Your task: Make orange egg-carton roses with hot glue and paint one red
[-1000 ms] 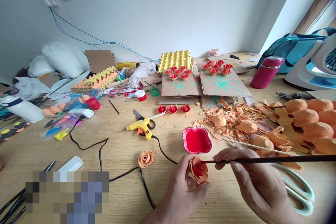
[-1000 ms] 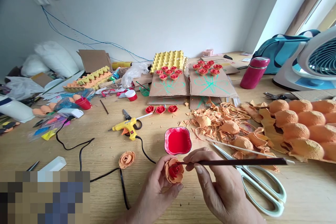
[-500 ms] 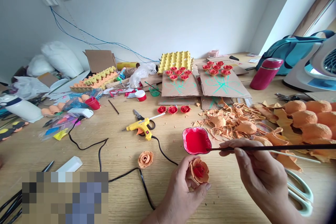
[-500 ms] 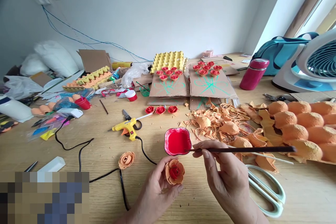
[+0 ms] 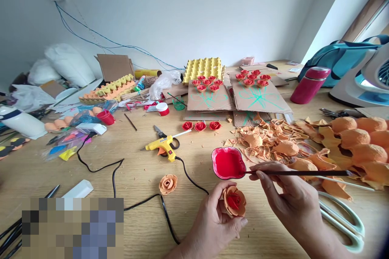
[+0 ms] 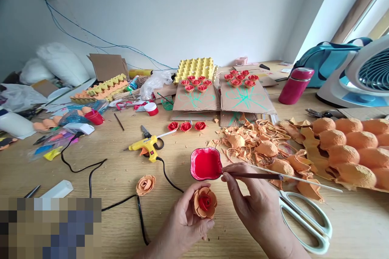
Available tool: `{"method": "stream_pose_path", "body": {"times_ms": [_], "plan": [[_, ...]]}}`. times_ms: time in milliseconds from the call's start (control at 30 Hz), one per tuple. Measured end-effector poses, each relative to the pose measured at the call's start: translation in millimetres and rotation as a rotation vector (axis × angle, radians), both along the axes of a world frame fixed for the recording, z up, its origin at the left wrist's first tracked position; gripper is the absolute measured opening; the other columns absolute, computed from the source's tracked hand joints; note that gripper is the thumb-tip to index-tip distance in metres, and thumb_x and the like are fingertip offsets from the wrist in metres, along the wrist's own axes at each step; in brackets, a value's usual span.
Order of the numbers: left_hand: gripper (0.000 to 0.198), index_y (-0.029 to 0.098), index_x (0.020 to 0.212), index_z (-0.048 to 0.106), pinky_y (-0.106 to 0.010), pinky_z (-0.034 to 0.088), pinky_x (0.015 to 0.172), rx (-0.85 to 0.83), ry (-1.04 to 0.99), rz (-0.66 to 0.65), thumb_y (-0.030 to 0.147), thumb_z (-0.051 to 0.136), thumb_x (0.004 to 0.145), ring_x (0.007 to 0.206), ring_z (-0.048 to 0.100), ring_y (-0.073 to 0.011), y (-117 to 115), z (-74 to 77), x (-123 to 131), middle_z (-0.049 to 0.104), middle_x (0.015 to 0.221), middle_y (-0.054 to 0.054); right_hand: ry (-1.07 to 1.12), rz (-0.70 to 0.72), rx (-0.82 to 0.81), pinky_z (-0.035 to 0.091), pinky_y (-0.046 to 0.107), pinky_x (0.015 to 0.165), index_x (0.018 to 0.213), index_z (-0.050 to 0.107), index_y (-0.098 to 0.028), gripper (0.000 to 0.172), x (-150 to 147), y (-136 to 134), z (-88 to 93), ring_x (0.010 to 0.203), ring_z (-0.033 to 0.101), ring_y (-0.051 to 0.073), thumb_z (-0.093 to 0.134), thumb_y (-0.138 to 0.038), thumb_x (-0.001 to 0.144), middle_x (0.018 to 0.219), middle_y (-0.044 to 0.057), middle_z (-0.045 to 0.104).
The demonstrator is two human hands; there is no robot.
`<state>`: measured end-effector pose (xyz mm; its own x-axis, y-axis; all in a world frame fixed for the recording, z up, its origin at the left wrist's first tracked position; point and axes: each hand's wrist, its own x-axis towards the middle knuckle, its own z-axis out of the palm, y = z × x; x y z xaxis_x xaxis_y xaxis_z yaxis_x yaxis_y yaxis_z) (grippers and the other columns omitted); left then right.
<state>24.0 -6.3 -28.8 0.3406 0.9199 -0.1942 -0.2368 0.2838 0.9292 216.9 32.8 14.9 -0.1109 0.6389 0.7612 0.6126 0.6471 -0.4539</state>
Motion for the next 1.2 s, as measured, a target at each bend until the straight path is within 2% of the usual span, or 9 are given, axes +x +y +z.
{"method": "stream_pose_path", "body": {"times_ms": [133,333,600,733,833,900,1100,1200], "plan": [[0.069,0.022,0.13,0.057,-0.017,0.055,0.051,-0.007,-0.008,-0.001,0.012,0.084,0.068,0.069,0.053,-0.0094,0.3,7.0,1.5,0.058,0.099,-0.001,-0.01,0.001,-0.005,0.061,0.025,0.064,0.095,0.068,-0.023,0.01,-1.0,-0.5,0.8,0.067,0.078,0.016,0.063,-0.016,0.1,0.08,0.001,0.079],[0.071,0.022,0.132,0.055,-0.02,0.06,0.057,-0.017,0.007,0.003,0.009,0.083,0.068,0.072,0.055,-0.0094,-0.4,6.1,3.1,0.059,0.104,-0.002,0.002,0.003,-0.002,0.06,0.024,0.064,0.095,0.068,-0.023,0.01,-1.3,-2.7,2.8,0.066,0.078,0.016,0.063,-0.016,0.099,0.081,0.001,0.079],[0.066,0.021,0.129,0.055,-0.02,0.059,0.058,-0.015,0.003,0.015,0.016,0.086,0.072,0.071,0.054,-0.0087,0.3,6.3,1.2,0.058,0.1,-0.001,0.02,-0.006,-0.03,0.059,0.024,0.067,0.096,0.067,-0.023,0.01,2.8,-6.4,0.0,0.07,0.077,0.015,0.063,-0.015,0.1,0.083,0.001,0.078],[0.064,0.022,0.128,0.054,-0.02,0.058,0.059,0.008,-0.034,0.021,0.027,0.09,0.075,0.072,0.053,-0.0091,0.5,5.8,-0.3,0.057,0.1,-0.001,0.209,0.008,-0.126,0.06,0.024,0.071,0.104,0.069,-0.023,0.012,5.5,-14.6,2.1,0.072,0.075,0.014,0.058,-0.017,0.103,0.087,0.002,0.076],[0.065,0.022,0.126,0.054,-0.02,0.056,0.059,0.028,-0.054,0.015,0.037,0.092,0.076,0.074,0.052,-0.0102,1.2,7.3,-1.0,0.057,0.099,-0.001,0.354,0.093,-0.182,0.063,0.023,0.072,0.107,0.07,-0.024,0.016,4.4,-18.6,9.4,0.073,0.075,0.013,0.053,-0.023,0.108,0.092,0.002,0.075],[0.066,0.022,0.125,0.054,-0.021,0.055,0.06,0.048,-0.064,0.007,0.044,0.092,0.076,0.075,0.052,-0.011,1.7,8.0,-1.5,0.058,0.099,-0.002,0.376,0.165,-0.193,0.064,0.022,0.073,0.107,0.07,-0.025,0.018,3.2,-19.4,13.8,0.073,0.075,0.013,0.052,-0.025,0.109,0.093,0.002,0.074],[0.065,0.022,0.125,0.055,-0.022,0.052,0.065,0.093,-0.028,0.004,0.05,0.09,0.078,0.087,0.056,-0.0159,1.2,4.3,-4.1,0.061,0.106,-0.007,0.209,0.346,-0.225,0.064,0.024,0.074,0.115,0.067,-0.025,0.021,3.3,-20.0,15.5,0.085,0.078,0.017,0.046,-0.026,0.111,0.097,0.005,0.077],[0.065,0.023,0.126,0.055,-0.023,0.052,0.068,0.09,-0.033,-0.003,0.049,0.09,0.078,0.092,0.059,-0.0182,0.8,1.1,-4.9,0.062,0.111,-0.009,0.168,0.374,-0.236,0.064,0.026,0.077,0.116,0.065,-0.025,0.021,4.2,-20.3,13.5,0.091,0.078,0.019,0.045,-0.027,0.111,0.099,0.007,0.077]]}}
